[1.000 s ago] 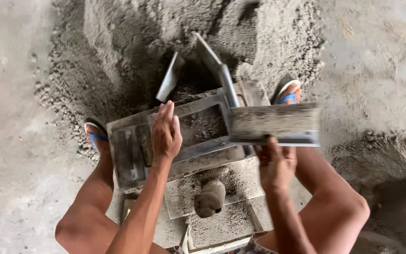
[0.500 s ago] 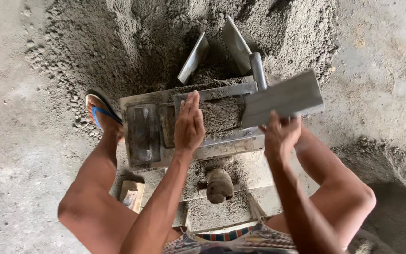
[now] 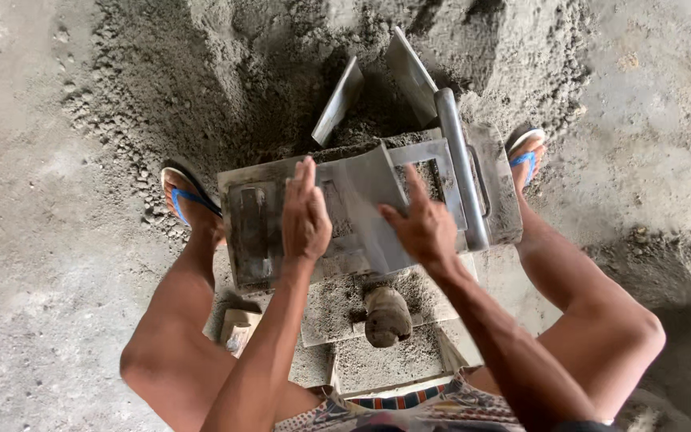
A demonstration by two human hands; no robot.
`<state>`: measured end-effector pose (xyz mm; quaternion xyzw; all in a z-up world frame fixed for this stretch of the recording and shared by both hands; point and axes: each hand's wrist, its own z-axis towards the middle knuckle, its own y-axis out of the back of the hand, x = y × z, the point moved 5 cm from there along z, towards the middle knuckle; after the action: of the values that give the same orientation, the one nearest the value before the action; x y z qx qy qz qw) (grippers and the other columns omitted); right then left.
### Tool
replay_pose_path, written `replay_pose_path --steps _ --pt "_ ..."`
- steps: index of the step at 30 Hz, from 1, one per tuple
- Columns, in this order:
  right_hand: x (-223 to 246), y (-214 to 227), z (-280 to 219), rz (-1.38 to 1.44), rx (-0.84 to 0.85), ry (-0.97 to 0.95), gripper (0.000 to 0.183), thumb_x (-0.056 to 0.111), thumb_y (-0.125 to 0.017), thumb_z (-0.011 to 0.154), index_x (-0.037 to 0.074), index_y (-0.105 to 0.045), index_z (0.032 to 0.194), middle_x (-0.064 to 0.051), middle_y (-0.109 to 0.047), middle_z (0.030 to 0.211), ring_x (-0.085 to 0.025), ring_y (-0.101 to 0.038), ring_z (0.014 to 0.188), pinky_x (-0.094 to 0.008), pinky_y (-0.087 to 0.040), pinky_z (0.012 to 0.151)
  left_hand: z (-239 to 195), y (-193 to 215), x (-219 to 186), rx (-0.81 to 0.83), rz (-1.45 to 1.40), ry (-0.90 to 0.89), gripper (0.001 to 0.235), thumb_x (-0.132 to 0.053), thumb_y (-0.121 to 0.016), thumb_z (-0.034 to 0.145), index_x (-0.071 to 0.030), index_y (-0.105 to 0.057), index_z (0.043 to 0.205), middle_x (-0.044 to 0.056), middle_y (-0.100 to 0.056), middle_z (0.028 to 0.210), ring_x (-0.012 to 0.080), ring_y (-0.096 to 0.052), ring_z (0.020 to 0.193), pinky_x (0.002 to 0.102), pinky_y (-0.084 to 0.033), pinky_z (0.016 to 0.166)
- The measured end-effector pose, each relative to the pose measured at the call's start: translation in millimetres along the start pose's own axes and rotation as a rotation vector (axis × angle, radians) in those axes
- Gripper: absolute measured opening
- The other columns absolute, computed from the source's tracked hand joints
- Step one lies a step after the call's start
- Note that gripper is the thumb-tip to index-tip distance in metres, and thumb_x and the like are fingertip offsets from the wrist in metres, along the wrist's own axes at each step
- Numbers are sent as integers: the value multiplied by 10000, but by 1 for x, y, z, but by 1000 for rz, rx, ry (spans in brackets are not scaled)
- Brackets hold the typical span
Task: The person scoops wet concrete into a rectangular metal mold, levels the surface with a straight edge, and compacts the mixture using a wooden block and a metal rod. They then flip the mold to release the formed brick onto a stack of similar bricks on the ground.
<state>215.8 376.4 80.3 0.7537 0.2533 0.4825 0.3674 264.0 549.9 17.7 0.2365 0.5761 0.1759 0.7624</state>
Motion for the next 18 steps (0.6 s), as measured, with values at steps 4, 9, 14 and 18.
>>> replay_pose_path --steps 4,9,14,18 --pt "-36 25 21 -168 70 -158 823 578 -632 737 329 -268 1432 -222 -646 905 -417 -629 901 -516 -482 808 4 -32 -12 69 107 -89 477 -260 -223 996 -29 -336 1398 188 -364 1421 353 -339 1315 484 -235 1100" --pt "-59 42 53 -242 97 -168 955 584 -684 728 187 -230 1468 -138 -624 667 -236 -598 539 -341 -476 555 4 -42 -14 88 195 -115 468 -243 -214 999 -26 -330 1397 171 -338 1435 339 -321 1323 477 -219 1111" --pt "-64 43 93 -521 185 -27 1086 644 -717 648 107 -225 1454 -108 -614 629 -254 -593 540 -366 -422 507 -1 -37 -21 113 185 -80 464 -226 -168 1011 -23 -302 1407 166 -307 1446 327 -291 1338 453 -190 1138" --pt "-67 62 67 -393 118 25 1046 684 -701 643 221 -250 1465 -125 -566 660 -277 -564 565 -393 -400 536 -1 -32 -28 83 168 -129 447 -216 -180 1019 -24 -308 1402 161 -308 1441 338 -299 1334 477 -226 1132"
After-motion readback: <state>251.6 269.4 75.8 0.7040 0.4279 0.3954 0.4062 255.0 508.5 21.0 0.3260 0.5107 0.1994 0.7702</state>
